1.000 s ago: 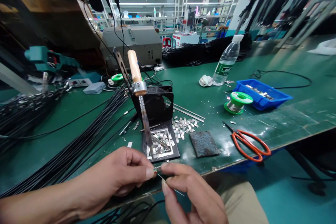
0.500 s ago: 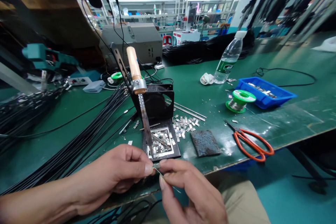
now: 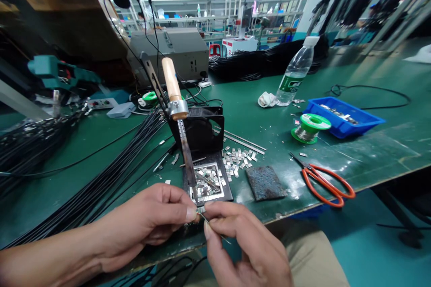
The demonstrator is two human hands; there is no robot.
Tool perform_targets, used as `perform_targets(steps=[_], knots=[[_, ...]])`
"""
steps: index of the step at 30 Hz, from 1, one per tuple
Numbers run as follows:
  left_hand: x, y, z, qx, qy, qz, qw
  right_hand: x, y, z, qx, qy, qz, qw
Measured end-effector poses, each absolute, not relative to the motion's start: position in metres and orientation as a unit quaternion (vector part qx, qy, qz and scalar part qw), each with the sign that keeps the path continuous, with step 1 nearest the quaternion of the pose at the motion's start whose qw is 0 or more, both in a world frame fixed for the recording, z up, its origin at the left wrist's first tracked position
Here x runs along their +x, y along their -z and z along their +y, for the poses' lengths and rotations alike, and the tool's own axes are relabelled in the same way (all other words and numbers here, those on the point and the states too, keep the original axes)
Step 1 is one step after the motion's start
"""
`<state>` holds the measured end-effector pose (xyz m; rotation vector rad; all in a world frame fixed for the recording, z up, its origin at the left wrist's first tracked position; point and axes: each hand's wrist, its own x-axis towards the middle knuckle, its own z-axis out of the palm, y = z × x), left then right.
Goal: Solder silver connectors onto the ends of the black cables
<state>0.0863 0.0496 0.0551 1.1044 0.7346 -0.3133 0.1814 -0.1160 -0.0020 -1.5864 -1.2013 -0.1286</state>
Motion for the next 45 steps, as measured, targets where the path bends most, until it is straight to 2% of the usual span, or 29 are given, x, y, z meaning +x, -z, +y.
perform_targets(steps=[45], knots=[[0.0897, -0.0576, 0.0534, 0.504, 0.14, 0.336, 0.783, 0.1813, -0.0051, -0.1141, -0.695, 0.057, -0.489, 0.525]])
